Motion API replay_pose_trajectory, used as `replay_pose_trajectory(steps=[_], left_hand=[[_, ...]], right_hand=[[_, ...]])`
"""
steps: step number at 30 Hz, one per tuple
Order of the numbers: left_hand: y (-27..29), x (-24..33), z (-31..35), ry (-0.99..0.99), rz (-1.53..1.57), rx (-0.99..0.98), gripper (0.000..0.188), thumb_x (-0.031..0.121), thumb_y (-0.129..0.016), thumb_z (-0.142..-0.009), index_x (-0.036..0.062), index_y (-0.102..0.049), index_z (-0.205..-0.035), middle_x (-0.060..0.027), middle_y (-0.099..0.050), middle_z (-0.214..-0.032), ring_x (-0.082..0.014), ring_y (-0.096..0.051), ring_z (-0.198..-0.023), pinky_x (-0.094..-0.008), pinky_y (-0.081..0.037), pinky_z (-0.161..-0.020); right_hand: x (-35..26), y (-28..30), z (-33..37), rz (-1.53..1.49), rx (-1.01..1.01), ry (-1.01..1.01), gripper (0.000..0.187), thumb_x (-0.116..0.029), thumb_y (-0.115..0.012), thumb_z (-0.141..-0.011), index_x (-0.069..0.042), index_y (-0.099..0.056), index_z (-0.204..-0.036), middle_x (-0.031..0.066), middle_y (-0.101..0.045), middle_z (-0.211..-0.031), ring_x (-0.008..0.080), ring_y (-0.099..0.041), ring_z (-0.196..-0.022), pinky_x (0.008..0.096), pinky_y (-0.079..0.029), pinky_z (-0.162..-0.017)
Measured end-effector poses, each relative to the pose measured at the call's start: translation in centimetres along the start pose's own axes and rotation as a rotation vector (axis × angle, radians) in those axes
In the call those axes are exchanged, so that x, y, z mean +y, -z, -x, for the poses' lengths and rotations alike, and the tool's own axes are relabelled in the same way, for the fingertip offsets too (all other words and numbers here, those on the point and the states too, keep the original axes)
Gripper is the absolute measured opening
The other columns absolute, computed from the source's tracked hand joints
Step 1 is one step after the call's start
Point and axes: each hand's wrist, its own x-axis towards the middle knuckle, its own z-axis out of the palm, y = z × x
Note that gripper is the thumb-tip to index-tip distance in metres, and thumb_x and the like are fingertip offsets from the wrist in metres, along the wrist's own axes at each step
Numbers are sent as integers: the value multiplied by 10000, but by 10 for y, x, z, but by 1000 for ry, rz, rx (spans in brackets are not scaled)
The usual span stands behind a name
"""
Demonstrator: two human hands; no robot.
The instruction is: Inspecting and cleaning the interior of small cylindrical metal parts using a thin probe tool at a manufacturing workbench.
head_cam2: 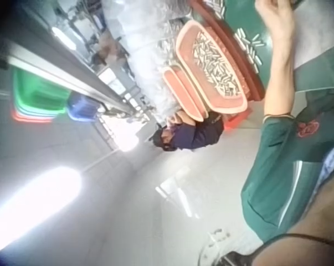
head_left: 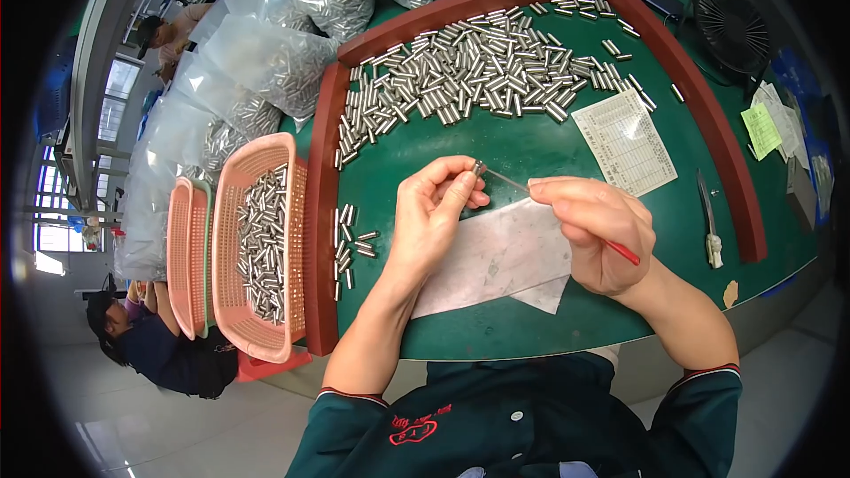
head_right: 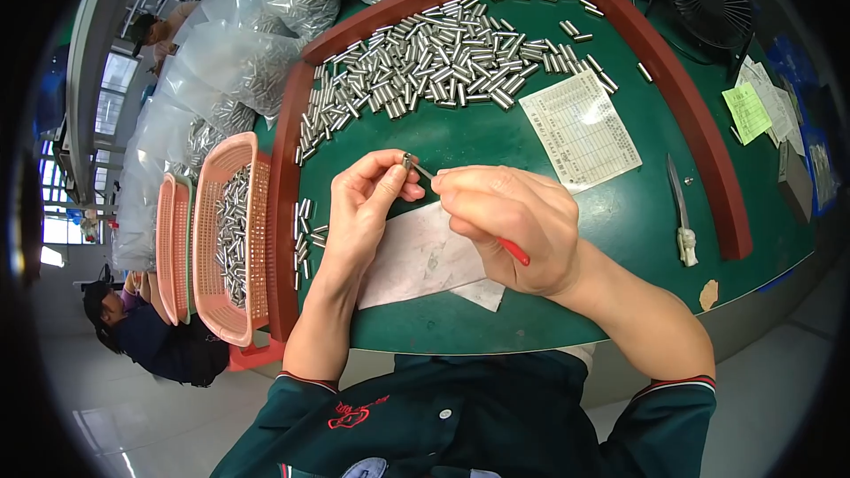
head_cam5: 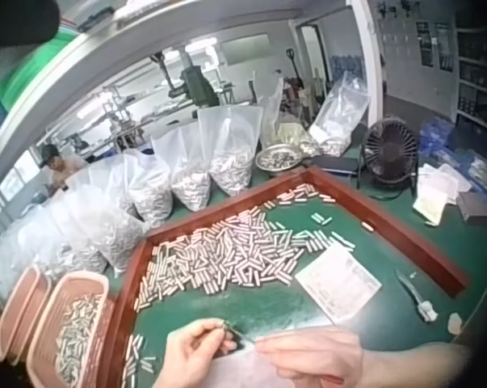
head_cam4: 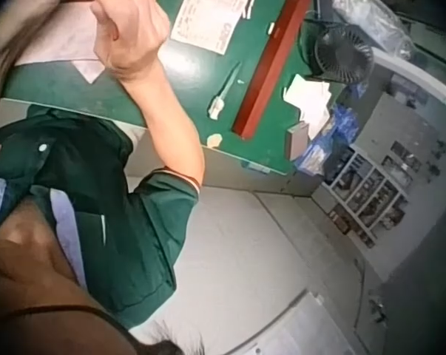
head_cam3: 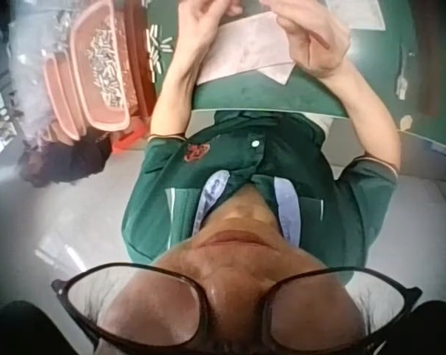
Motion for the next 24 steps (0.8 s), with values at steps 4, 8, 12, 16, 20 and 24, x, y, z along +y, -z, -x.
replay_pose_trajectory(steps=[4,8,12,16,20,24], left_hand=[[-1,1,1,40,-29,-18,160,51,-500,-856,-62,-557,-953,-76,-573,-777,-112,-555,-657,-221,-458,-618],[-1,3,1,57,-71,-46,162,52,-484,-861,-63,-561,-944,-65,-565,-757,-104,-547,-643,-218,-457,-611],[-1,3,1,71,-81,-56,163,51,-476,-862,-62,-563,-942,-60,-563,-746,-99,-544,-639,-217,-457,-609],[-2,3,2,64,-88,-63,162,52,-478,-862,-61,-563,-941,-54,-563,-737,-95,-540,-634,-216,-456,-608],[-3,3,3,53,-126,-47,155,50,-480,-860,-55,-564,-939,-45,-561,-732,-84,-530,-626,-209,-451,-609],[-1,3,2,58,-137,-98,150,51,-479,-861,-49,-566,-932,-36,-558,-731,-76,-522,-621,-204,-449,-606]], right_hand=[[5,-2,3,-21,57,-67,116,-7,-567,-791,21,-509,-888,163,-614,-777,250,-622,-655,276,-502,-542],[10,-4,3,-33,107,-124,105,15,-558,-791,31,-512,-884,156,-615,-769,242,-616,-641,267,-492,-522],[10,-5,4,-39,121,-152,83,33,-555,-786,32,-514,-859,148,-613,-761,235,-615,-640,263,-490,-517],[10,-6,4,-44,132,-187,71,40,-558,-781,32,-519,-840,141,-613,-758,229,-614,-634,261,-492,-518],[11,-6,4,-54,156,-265,36,46,-536,-796,32,-522,-826,128,-606,-760,206,-616,-639,255,-494,-525],[8,-5,3,-124,219,-414,35,31,-494,-835,34,-527,-824,112,-601,-773,172,-613,-652,252,-502,-560]])
